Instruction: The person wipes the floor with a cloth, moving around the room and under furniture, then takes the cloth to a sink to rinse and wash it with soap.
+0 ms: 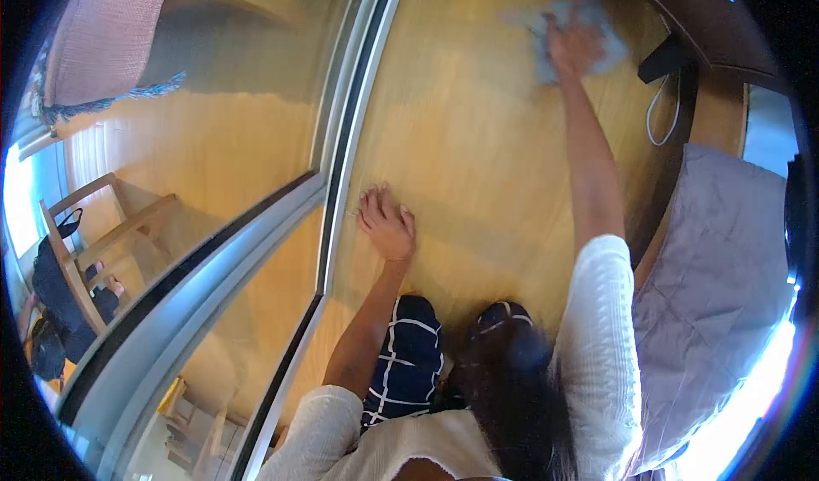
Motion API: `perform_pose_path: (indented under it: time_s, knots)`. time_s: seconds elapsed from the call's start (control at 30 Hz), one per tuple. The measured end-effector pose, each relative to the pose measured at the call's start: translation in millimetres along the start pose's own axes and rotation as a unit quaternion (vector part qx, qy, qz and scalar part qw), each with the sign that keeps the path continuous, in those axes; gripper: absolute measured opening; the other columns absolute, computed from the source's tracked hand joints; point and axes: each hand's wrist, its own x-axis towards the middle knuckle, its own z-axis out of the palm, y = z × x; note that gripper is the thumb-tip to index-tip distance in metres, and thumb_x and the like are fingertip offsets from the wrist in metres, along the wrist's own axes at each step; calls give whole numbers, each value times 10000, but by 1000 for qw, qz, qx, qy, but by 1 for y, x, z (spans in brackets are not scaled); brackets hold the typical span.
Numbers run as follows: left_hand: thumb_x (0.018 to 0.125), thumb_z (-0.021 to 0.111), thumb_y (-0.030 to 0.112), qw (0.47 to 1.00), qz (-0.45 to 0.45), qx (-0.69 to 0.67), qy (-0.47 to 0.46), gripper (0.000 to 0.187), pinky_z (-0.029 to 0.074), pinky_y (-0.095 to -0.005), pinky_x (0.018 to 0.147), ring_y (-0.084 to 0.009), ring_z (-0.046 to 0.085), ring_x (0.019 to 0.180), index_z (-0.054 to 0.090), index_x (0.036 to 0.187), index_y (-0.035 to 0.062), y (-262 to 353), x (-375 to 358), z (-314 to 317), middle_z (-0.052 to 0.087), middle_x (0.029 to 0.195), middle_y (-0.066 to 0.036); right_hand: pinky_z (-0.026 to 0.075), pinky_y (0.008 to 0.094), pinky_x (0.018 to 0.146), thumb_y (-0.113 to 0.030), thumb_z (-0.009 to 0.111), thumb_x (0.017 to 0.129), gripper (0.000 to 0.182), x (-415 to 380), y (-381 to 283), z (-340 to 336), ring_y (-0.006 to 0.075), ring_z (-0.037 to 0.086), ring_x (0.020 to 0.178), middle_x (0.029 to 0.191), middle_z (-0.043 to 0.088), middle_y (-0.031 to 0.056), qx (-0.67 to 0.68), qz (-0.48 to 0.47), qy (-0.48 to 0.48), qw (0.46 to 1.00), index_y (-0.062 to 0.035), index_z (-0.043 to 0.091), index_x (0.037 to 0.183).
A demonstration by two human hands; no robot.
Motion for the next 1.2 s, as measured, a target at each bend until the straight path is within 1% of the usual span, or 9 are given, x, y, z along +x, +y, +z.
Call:
perform_pose_path:
  time_s: [0.17, 0.33, 0.43, 0.5, 0.63, 0.8, 0.93, 1.0, 1.2]
  knots:
    - [823, 466, 237, 1000, -2, 6, -22, 508, 193, -519, 990, -349, 274, 1245, 363, 1294, 76, 2, -2, -5, 350, 1310, -151, 231, 509, 1007, -369, 538, 762, 554, -150, -164, 3, 343, 285, 1255, 1357, 337, 151, 152, -277, -82, 945, -84, 467, 1231]
    - [824, 460, 236, 999, -2, -16, -33, 498, 180, -526, 996, -348, 266, 1246, 363, 1285, 74, -1, -2, -1, 340, 1317, -155, 213, 451, 1043, -332, 585, 765, 519, -258, 2, -84, 291, 262, 1280, 1393, 298, 67, 176, -465, -319, 807, -151, 461, 1234]
    - [798, 467, 222, 999, 10, 19, -31, 532, 170, -528, 1008, -369, 270, 1228, 344, 1291, 65, 3, 1, -3, 334, 1305, -181, 185, 471, 1036, -353, 628, 716, 629, -177, 72, -100, 352, 285, 1250, 1338, 356, 158, 50, -227, -347, 909, -86, 434, 1252]
    - [812, 446, 231, 999, 11, 1, -35, 511, 170, -539, 999, -372, 262, 1236, 351, 1287, 67, 2, 2, -5, 324, 1323, -177, 142, 524, 1028, -456, 502, 801, 695, -102, 85, -55, 360, 204, 1292, 1402, 255, 156, -19, -231, -63, 971, -93, 287, 1354]
    - [819, 418, 255, 999, 7, 13, -46, 512, 170, -552, 991, -388, 259, 1233, 349, 1290, 64, 6, 1, -6, 315, 1338, -178, 161, 566, 1000, -492, 483, 784, 653, 21, -37, -18, 371, 263, 1263, 1336, 367, 173, 40, 17, 27, 999, -118, 371, 1307]
    - [854, 368, 303, 999, 11, 3, -49, 510, 178, -535, 1003, -397, 267, 1222, 329, 1295, 50, 7, 1, -7, 318, 1328, -185, 191, 502, 1034, -461, 552, 749, 730, -105, -163, 5, 345, 259, 1272, 1380, 279, 183, 165, -264, -100, 945, -55, 335, 1316]
    - [874, 352, 316, 998, 27, 23, -42, 505, 187, -530, 1003, -400, 280, 1211, 323, 1301, 47, 1, 1, -3, 320, 1325, -191, 267, 466, 998, -375, 600, 736, 529, -198, -44, -69, 304, 303, 1251, 1323, 372, 146, 233, -447, -267, 822, -110, 507, 1184]
    - [875, 351, 314, 998, 24, 29, -46, 507, 190, -528, 1001, -397, 282, 1211, 321, 1305, 47, 5, 2, -8, 324, 1322, -193, 292, 449, 982, -355, 648, 689, 484, -173, 31, -89, 297, 365, 1202, 1250, 446, 147, 187, -297, -359, 865, -102, 564, 1093]
    - [843, 384, 303, 998, 32, 17, -51, 553, 162, -525, 1011, -371, 235, 1256, 289, 1333, 63, 5, 3, -9, 285, 1361, -170, 201, 510, 1016, -341, 543, 807, 565, -118, 180, -85, 382, 303, 1236, 1349, 359, 146, -12, -48, 49, 998, -146, 385, 1313]
